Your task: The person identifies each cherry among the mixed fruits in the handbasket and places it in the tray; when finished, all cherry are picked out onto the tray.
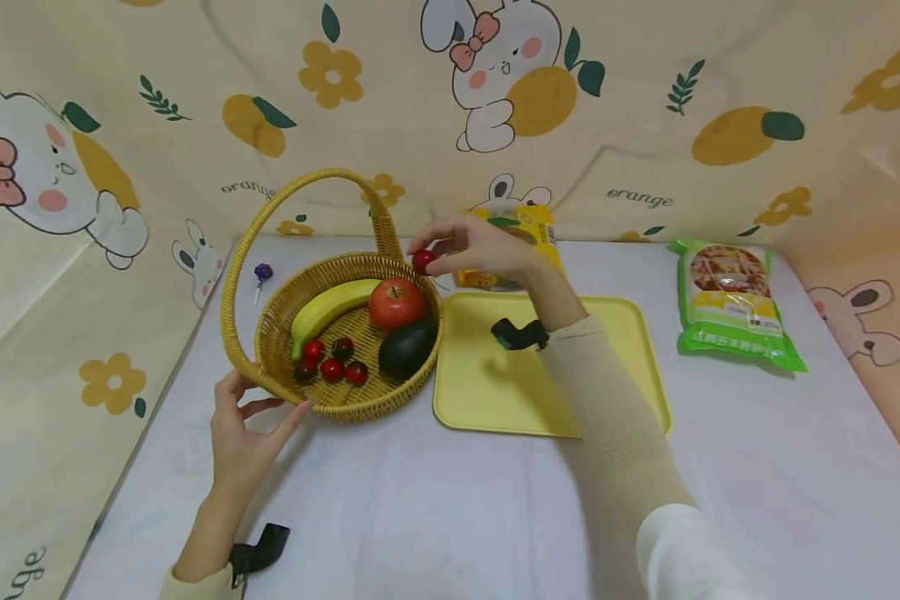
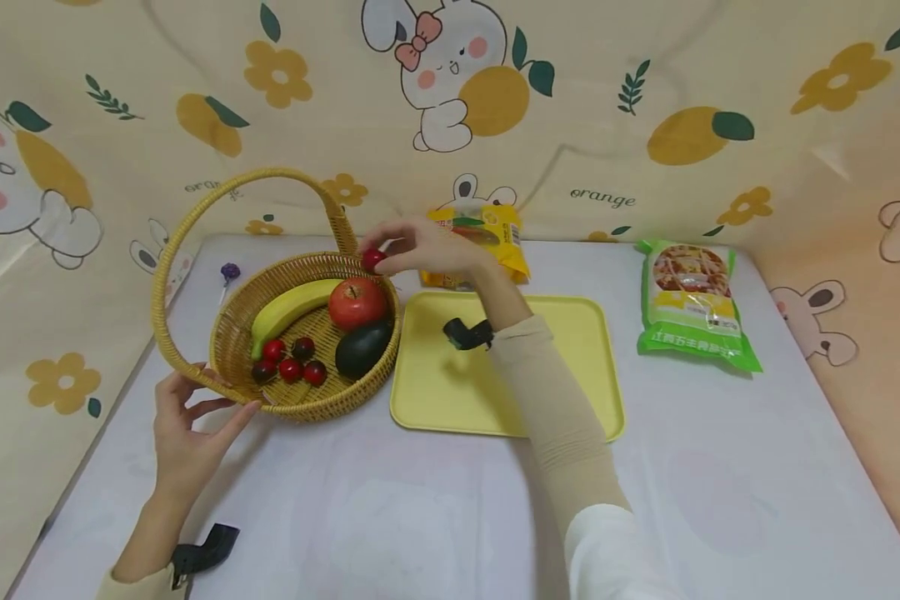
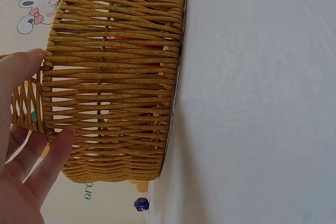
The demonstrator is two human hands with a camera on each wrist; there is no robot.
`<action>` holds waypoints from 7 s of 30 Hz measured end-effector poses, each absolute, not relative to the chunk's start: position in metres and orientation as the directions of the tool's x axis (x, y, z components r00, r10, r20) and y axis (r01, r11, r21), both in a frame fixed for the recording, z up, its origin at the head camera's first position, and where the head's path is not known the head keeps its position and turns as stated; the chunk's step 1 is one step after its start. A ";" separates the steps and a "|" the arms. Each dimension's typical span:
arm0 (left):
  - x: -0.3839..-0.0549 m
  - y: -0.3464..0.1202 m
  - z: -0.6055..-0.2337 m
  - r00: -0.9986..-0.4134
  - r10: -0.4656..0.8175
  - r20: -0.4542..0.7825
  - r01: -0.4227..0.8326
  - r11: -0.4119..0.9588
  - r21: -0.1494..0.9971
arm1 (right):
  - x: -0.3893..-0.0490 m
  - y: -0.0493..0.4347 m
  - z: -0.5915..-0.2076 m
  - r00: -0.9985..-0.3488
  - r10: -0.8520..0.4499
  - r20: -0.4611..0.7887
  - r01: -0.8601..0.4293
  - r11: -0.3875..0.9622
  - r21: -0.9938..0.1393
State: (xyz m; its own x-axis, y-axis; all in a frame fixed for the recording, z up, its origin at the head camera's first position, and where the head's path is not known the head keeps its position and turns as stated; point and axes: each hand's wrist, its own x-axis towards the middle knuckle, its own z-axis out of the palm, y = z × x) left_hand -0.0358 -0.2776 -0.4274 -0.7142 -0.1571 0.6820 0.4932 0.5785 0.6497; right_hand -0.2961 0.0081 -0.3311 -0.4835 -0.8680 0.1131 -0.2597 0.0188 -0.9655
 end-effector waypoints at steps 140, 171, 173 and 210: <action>-0.037 -0.281 -0.439 -0.709 -0.136 0.692 0.512 0.576 0.638 | -0.309 0.118 -0.409 -0.592 -0.805 -0.044 -0.398 0.339 -0.853; -0.035 -0.276 -0.431 -0.721 -0.153 0.676 0.508 0.546 0.666 | -0.296 0.112 -0.398 -0.630 -0.776 -0.026 -0.486 0.420 -0.767; -0.032 -0.274 -0.428 -0.723 -0.157 0.673 0.506 0.543 0.670 | -0.291 0.102 -0.383 -0.611 -0.792 0.009 -0.492 0.371 -0.787; -0.028 -0.258 -0.405 -0.783 -0.237 0.575 0.369 0.568 0.736 | -0.234 -0.182 -0.376 -0.097 -0.961 -0.260 -0.425 0.276 -0.862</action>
State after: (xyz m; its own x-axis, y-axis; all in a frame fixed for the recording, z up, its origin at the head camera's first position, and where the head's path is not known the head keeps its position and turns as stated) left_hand -0.0282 -0.2577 -0.4050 -0.7829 -0.2369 0.5752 0.3688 0.5679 0.7358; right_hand -0.2339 -0.1822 -0.3758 -0.0967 -0.9609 -0.2596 -0.4247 0.2757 -0.8623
